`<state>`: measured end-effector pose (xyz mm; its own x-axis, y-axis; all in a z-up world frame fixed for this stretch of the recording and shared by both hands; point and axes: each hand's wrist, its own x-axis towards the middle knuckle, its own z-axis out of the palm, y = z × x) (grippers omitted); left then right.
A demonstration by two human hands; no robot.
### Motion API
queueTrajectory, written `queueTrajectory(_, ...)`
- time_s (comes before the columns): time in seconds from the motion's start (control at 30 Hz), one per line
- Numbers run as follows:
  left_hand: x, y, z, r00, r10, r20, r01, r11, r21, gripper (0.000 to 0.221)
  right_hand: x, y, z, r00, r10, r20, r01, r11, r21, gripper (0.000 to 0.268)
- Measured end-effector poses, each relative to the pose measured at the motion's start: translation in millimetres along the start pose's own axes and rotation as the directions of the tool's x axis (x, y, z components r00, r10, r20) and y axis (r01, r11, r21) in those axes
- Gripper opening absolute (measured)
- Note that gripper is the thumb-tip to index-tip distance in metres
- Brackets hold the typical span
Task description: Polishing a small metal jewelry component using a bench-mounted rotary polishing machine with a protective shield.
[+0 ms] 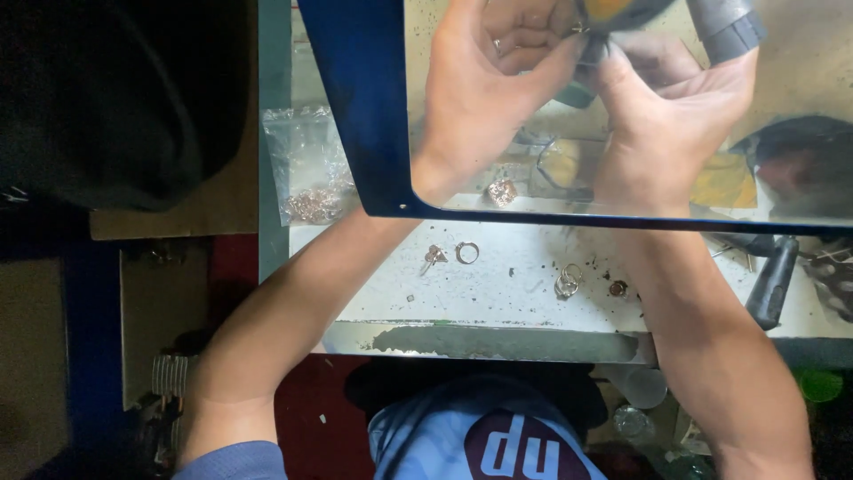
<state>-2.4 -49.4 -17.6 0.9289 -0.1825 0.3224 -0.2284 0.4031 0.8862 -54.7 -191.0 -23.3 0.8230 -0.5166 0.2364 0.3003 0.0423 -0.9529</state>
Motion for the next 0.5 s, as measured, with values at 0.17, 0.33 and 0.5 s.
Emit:
queueTrajectory(0.17, 3.3, 5.1, -1.0, 1.0, 0.005, 0.006, -0.005, 1.0, -0.03, 0.027, 5.2, -1.1, 3.9, 0.998, 0.058, 0.003, -0.058, 0.998, 0.04, 0.07)
queueTrajectory(0.33, 1.9, 5.5, -13.8, 0.992, -0.061, 0.113, 0.071, 0.994, -0.083, 0.037, 8.5, -14.0, 11.5, 0.968, 0.233, 0.093, -0.244, 0.96, 0.14, 0.049)
queueTrajectory(0.5, -1.9, 0.7, -16.7, 0.982, -0.162, 0.098, 0.184, 0.94, -0.289, 0.053, 8.8, -34.1, 13.8, 0.893, 0.389, 0.224, -0.424, 0.896, 0.134, 0.028)
